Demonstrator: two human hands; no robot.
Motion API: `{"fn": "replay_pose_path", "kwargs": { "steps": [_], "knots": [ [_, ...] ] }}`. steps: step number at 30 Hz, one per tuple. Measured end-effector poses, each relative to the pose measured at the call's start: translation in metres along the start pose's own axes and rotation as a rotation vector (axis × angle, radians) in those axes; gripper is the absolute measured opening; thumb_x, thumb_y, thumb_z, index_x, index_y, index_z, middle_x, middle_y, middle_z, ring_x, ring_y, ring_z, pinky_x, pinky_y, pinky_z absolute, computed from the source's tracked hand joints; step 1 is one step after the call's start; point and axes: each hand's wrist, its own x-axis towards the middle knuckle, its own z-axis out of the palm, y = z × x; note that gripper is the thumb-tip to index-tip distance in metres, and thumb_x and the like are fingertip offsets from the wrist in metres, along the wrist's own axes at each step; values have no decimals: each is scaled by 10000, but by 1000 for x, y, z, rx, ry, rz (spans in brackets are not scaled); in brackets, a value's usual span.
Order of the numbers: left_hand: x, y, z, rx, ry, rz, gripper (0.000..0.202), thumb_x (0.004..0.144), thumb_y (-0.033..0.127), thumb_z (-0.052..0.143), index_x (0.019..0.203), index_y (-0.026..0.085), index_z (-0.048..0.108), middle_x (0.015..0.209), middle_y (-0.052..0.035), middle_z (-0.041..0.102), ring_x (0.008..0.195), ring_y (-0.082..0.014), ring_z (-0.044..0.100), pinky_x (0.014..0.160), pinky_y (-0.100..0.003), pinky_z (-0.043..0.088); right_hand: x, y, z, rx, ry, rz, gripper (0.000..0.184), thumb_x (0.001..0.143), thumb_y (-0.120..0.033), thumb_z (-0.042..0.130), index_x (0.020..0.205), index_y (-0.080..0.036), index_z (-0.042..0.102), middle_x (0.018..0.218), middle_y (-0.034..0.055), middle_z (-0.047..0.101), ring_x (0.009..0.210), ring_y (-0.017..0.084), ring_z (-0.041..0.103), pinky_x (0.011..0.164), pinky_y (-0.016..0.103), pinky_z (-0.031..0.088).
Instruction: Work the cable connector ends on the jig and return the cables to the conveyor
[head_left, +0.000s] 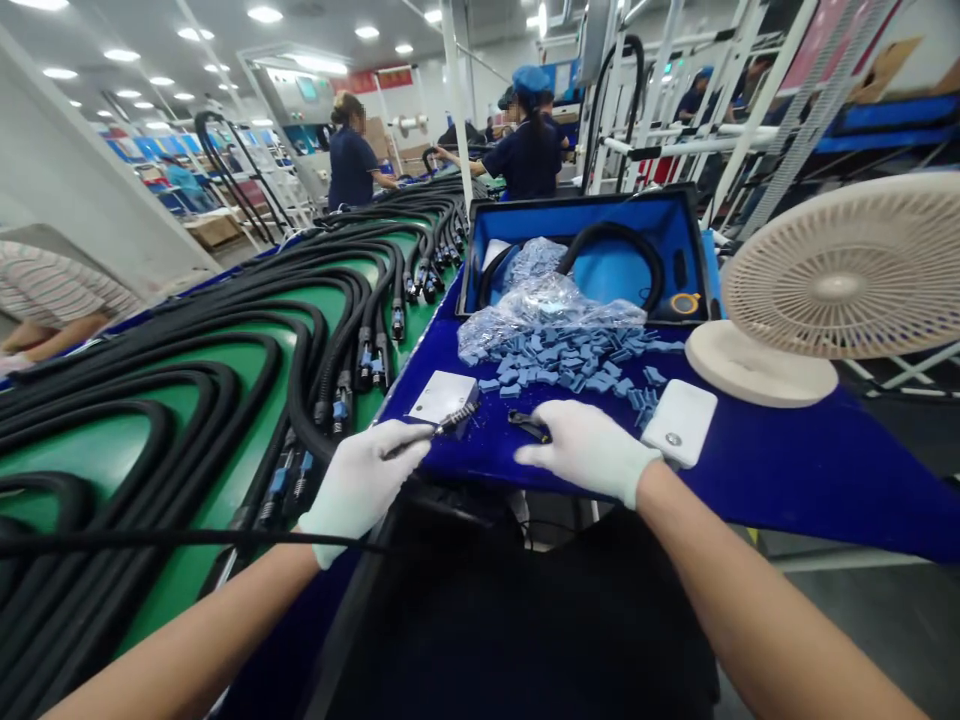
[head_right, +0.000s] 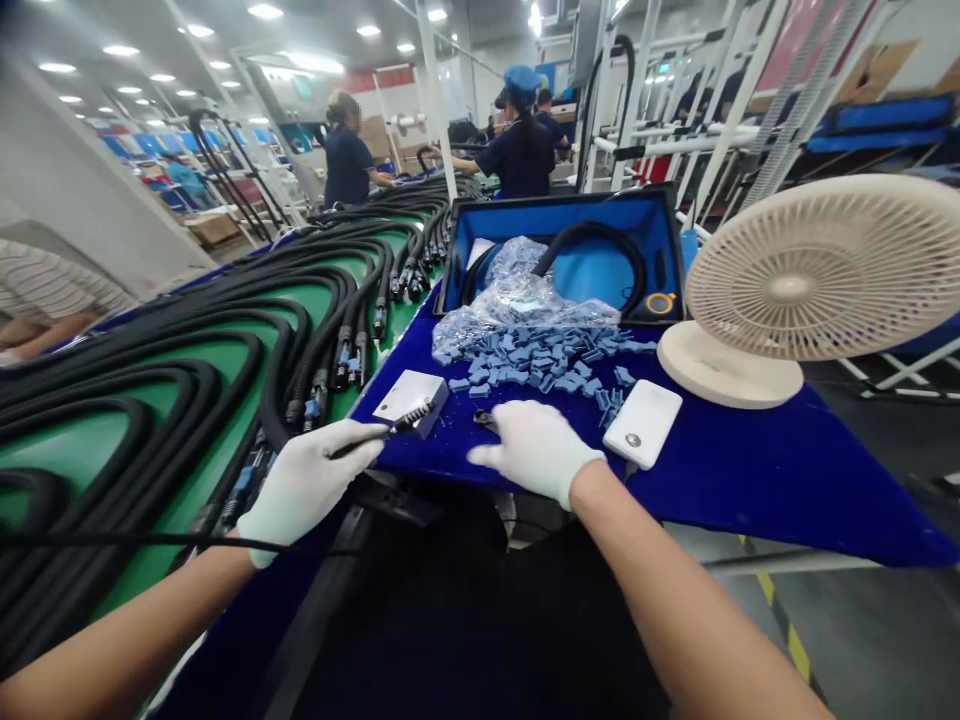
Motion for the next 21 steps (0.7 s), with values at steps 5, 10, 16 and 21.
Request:
{"fn": "replay_pose_path", "kwargs": {
  "steps": [5, 10, 16, 21],
  "knots": [
    [24, 22, -4, -215, -57, -290, 419, 890, 454, 658, 1237, 235, 742, 1065, -23, 788, 950, -246, 724, 855, -330, 532, -6, 35, 24, -303, 124, 73, 110, 846, -239, 597, 851, -145, 655, 928, 142, 661, 875, 275, 629, 736, 353, 436],
    [39, 34, -7, -365, -65, -274, 441, 864, 443, 682, 1215, 185, 757, 980, -37, 798, 857, -233, 725, 773, -308, 544, -1, 14, 24, 121, 201, -69, 104, 846, -132, 537, 884, -169, 627, 861, 64, 673, 768, 188, 623, 713, 289, 462],
    [47, 44, -9, -375, -38, -236, 459, 851, 468, 705, 1216, 195, 763, 1103, -44, 787, 995, -265, 726, 897, -338, 556, 10, -20, 15, 360, 155, -477, 448, 734, -14, 592, 1151, -161, 664, 1267, 130, 660, 1158, 265, 621, 1003, 369, 487],
    [46, 43, -7, -319, 0, -173, 432, 849, 450, 714, 1191, 195, 777, 1215, -48, 755, 1154, -294, 684, 1047, -364, 504, 13, -29, 15, 433, 194, -511, 407, 786, -47, 589, 1158, -184, 681, 1262, 122, 668, 1191, 275, 611, 1047, 419, 482]
  ]
}}
